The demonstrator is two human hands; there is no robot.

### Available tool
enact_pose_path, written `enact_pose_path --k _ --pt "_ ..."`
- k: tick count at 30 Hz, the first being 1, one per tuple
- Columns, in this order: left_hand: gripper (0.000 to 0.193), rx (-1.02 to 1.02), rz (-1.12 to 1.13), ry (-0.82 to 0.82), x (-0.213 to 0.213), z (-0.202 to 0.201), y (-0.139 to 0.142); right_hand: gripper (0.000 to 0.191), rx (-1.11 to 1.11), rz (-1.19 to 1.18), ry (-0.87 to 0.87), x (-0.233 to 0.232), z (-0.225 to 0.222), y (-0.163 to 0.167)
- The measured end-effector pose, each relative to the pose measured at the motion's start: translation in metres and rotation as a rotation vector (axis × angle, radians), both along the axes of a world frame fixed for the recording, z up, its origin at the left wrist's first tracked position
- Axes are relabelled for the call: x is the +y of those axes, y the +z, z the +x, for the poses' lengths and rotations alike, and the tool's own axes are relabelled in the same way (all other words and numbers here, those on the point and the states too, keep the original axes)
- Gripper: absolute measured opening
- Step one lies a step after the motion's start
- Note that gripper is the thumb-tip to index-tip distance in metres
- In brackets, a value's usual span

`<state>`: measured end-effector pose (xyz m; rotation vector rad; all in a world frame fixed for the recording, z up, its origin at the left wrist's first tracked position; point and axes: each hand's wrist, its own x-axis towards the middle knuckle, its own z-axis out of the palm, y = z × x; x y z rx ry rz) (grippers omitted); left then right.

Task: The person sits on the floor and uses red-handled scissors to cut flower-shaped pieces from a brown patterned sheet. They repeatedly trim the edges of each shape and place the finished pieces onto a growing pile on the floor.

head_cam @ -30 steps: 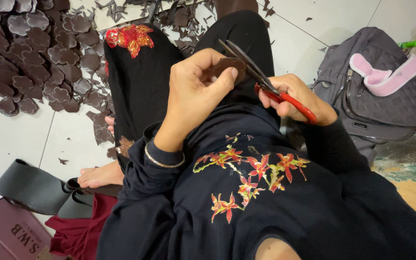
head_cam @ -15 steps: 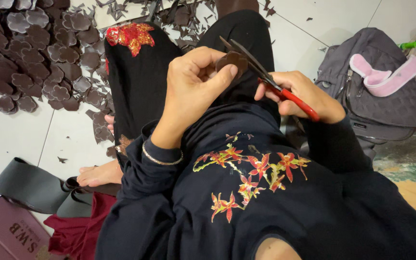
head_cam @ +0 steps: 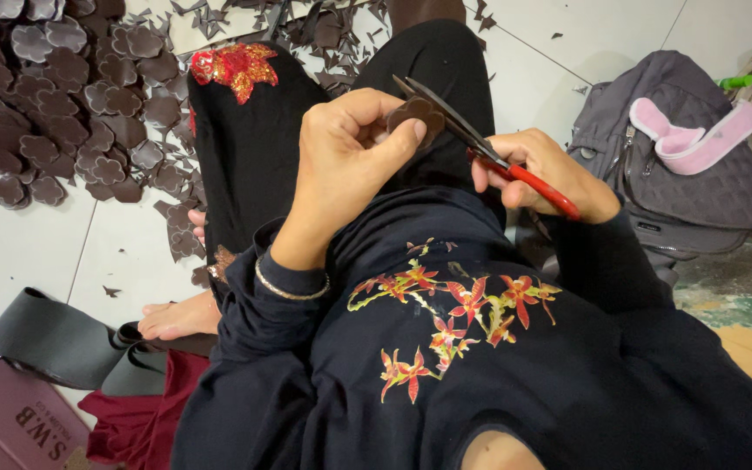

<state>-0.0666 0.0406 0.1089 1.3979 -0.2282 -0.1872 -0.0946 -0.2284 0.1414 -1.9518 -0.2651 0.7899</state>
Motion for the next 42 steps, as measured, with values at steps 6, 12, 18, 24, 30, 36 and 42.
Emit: enact_pose_path --k 6,12,18,24,30,36,42 --pt "0.01 0.011 0.008 -0.004 0.0 0.0 -0.001 0.091 -0.031 -0.077 -0.011 -0.005 -0.002 -0.008" --pt "0.009 0.072 -0.041 -0.038 0.0 0.0 0.003 0.091 -0.08 -0.085 -0.037 -0.002 -0.002 -0.008" --pt "0.008 0.039 0.011 -0.018 0.003 0.0 0.006 0.099 0.053 0.023 -0.01 -0.001 0.003 0.006" --pt "0.013 -0.044 0.105 -0.001 0.004 0.002 0.003 0.096 -0.017 -0.011 0.045 -0.006 0.007 0.008" --pt "0.013 -0.054 0.113 -0.007 0.005 0.002 0.0 0.091 -0.02 -0.009 0.051 -0.01 0.006 0.007" --pt "0.012 -0.071 0.132 -0.016 0.006 0.002 0.0 0.086 -0.042 -0.05 0.067 -0.011 0.008 0.003" --pt "0.012 -0.11 0.141 -0.019 0.007 0.003 -0.001 0.089 -0.018 -0.04 0.097 -0.015 0.008 -0.001"
